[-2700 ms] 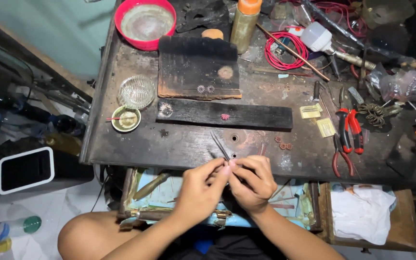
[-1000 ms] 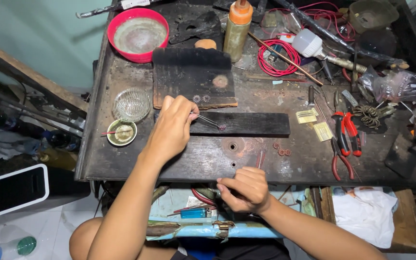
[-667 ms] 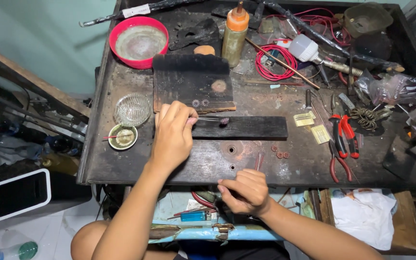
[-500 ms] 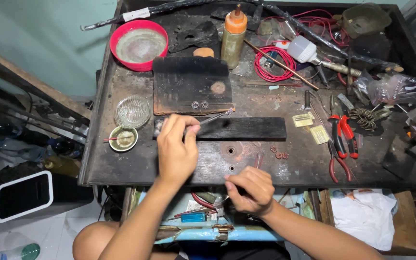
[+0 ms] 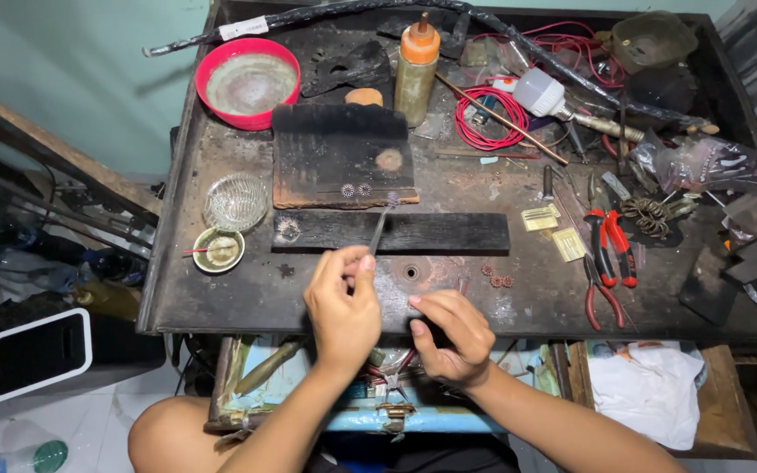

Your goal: Soldering small metal jewelry components using a blowtorch and tweezers on a dedicated soldering block at a workbench.

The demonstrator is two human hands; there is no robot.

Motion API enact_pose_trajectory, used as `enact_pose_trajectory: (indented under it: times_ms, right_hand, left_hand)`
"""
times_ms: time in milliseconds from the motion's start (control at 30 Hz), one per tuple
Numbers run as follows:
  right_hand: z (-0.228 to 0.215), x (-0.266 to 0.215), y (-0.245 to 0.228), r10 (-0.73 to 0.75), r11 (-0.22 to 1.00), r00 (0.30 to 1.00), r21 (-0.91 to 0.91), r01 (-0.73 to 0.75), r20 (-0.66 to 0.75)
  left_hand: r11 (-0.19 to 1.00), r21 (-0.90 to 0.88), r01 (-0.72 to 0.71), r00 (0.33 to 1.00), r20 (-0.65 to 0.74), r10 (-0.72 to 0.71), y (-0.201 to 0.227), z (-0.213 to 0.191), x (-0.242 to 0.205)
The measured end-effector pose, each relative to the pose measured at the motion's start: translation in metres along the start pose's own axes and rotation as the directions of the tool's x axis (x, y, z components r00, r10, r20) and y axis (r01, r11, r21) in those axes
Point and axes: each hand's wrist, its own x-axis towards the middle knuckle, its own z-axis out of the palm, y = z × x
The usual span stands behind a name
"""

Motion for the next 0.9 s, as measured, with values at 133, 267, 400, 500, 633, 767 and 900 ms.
enact_pose_trajectory:
  times_ms: [133,267,400,500,633,767,900]
  right_hand:
    - [-0.001,0.010,-0.006,0.038,0.999,0.999,-0.025,-0.037,0.023]
    - [-0.009,0.010,-0.006,0.130,0.991,0.989,-0.046,-0.127,0.072]
    - [-0.019,0.013,0.000,0.138,0.988,0.987,-0.080,-0.131,0.087]
    - [-0.025,0.005,-0.002,0.245,0.956,0.961,-0.198,-0.216,0.131]
    - [-0.030,0.003,-0.001,0.275,0.950,0.953,-0.192,-0.248,0.130]
    - [-0.032,-0.002,0.002,0.241,0.954,0.965,-0.211,-0.215,0.107]
    - [-0.032,-0.007,0.006,0.205,0.964,0.976,-0.189,-0.189,0.072]
  left_hand:
    - [0.974,-0.089,0.209,0.978,0.005,-0.209,0.005,0.017,-0.022]
    - [0.836,-0.360,0.414,0.907,0.084,-0.413,0.015,0.035,-0.040]
    - [0.854,-0.389,0.344,0.933,0.040,-0.357,0.018,0.049,-0.047]
    - [0.896,-0.361,0.258,0.965,0.049,-0.258,0.034,0.050,-0.052]
    - [0.965,-0.248,0.084,0.995,-0.038,-0.096,0.037,0.053,-0.054]
    - [0.971,-0.238,0.011,0.997,-0.068,-0.028,0.039,0.054,-0.057]
    - [0.959,-0.283,-0.004,0.997,-0.070,-0.016,0.041,0.055,-0.059]
